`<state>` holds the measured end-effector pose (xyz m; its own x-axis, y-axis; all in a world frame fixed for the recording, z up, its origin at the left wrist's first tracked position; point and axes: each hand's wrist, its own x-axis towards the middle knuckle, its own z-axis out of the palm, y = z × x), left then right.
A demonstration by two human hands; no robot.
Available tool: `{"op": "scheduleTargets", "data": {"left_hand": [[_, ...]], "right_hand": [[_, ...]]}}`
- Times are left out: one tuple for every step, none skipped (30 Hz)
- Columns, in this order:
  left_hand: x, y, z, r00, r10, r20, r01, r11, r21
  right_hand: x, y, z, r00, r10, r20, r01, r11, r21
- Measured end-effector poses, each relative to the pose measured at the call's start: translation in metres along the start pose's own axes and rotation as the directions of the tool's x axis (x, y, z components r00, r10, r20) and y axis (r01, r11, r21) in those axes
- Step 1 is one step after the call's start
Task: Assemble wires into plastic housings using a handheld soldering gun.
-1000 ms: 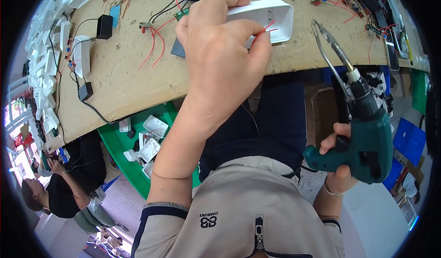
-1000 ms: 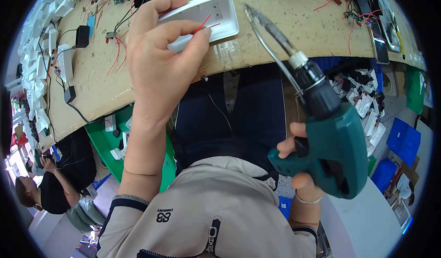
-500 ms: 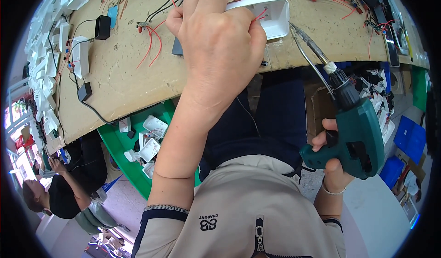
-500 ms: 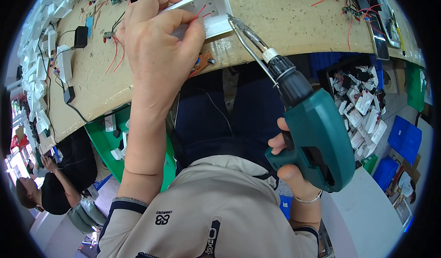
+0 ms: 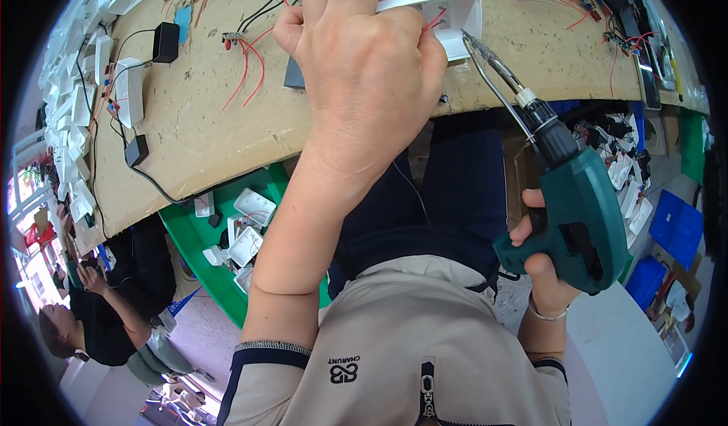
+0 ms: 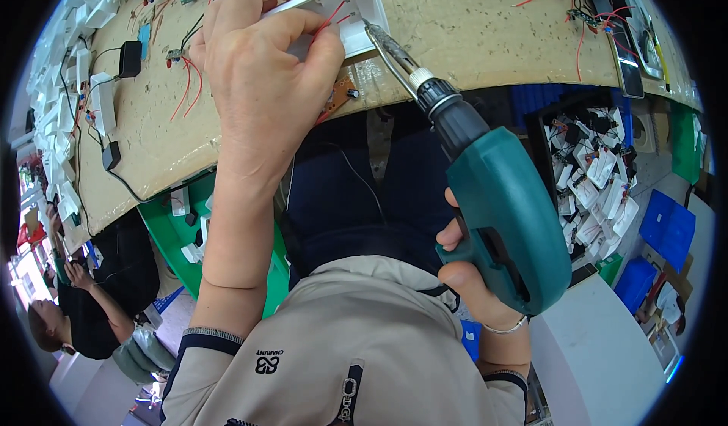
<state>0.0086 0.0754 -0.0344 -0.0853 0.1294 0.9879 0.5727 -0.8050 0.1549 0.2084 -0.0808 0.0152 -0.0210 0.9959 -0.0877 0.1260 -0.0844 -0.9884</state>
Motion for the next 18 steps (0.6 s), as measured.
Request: {"op": "scheduleTargets", "data": {"left_hand": [[-0.001,0.0,0.001,1.0,-0.002,0.0,0.002,1.0,-0.003],[-0.002,0.001,0.001,1.0,-0.001,0.006,0.001,1.0,0.014],[-0.002,0.001,0.001,1.0,-0.001,0.013,0.001,1.0,0.031],[-0.002,0.001,0.001,1.0,-0.003,0.012,0.002,1.0,0.03],[-0.002,0.001,0.002,1.0,-0.008,0.013,0.007,0.999,0.034],[-0.002,0.001,0.002,1.0,-0.013,0.014,0.013,0.999,0.038],[-0.002,0.001,0.002,1.0,-0.015,0.013,0.014,0.999,0.038],[-0.002,0.001,0.002,1.0,-0.018,0.015,0.018,0.999,0.032],[-0.002,0.002,0.002,1.0,-0.022,0.017,0.021,0.999,0.026],[-0.002,0.002,0.001,1.0,-0.023,0.017,0.022,0.999,0.026],[-0.003,0.002,0.001,0.999,-0.028,0.028,0.027,0.999,0.037],[-0.003,0.002,0.0,0.999,-0.034,0.039,0.032,0.998,0.047],[-0.002,0.003,0.0,0.999,-0.035,0.039,0.033,0.998,0.046],[-0.001,0.004,-0.001,0.998,-0.037,0.048,0.033,0.997,0.063],[0.0,0.005,-0.001,0.998,-0.038,0.057,0.033,0.996,0.08],[0.0,0.004,-0.001,0.998,-0.038,0.057,0.034,0.996,0.081],[0.0,0.004,0.0,0.998,-0.037,0.049,0.034,0.998,0.06],[0.0,0.004,0.001,0.999,-0.034,0.041,0.033,0.999,0.039]], "right_hand": [[0.001,0.001,0.0,1.0,0.002,-0.003,-0.002,1.0,-0.001],[0.002,0.001,0.0,1.0,0.002,-0.001,-0.002,1.0,-0.008],[0.003,0.001,0.0,1.0,0.002,0.002,-0.002,1.0,-0.015],[0.004,0.001,0.001,1.0,0.002,0.001,-0.002,1.0,-0.017],[0.005,0.0,0.002,1.0,0.02,-0.004,-0.02,1.0,-0.007],[0.007,-0.001,0.003,0.999,0.038,-0.01,-0.037,0.999,0.003],[0.008,-0.001,0.003,0.999,0.038,-0.009,-0.038,0.999,0.002],[0.01,-0.001,0.003,1.0,0.027,-0.002,-0.027,1.0,-0.002],[0.011,-0.001,0.002,1.0,0.015,0.005,-0.015,1.0,-0.005],[0.012,-0.002,0.002,1.0,0.016,0.006,-0.016,1.0,-0.005],[0.012,-0.002,0.002,0.999,0.032,0.003,-0.032,0.999,0.0],[0.013,-0.002,0.002,0.999,0.049,0.0,-0.049,0.999,0.005],[0.013,-0.003,0.002,0.999,0.049,0.0,-0.049,0.999,0.004],[0.014,-0.003,0.003,0.999,0.041,-0.005,-0.041,0.999,0.005],[0.014,-0.003,0.003,0.999,0.032,-0.01,-0.032,0.999,0.005],[0.015,-0.004,0.004,0.999,0.032,-0.009,-0.032,0.999,0.005],[0.014,-0.004,0.004,0.999,0.038,-0.011,-0.038,0.999,0.012],[0.014,-0.005,0.004,0.999,0.042,-0.012,-0.042,0.999,0.019]]}}
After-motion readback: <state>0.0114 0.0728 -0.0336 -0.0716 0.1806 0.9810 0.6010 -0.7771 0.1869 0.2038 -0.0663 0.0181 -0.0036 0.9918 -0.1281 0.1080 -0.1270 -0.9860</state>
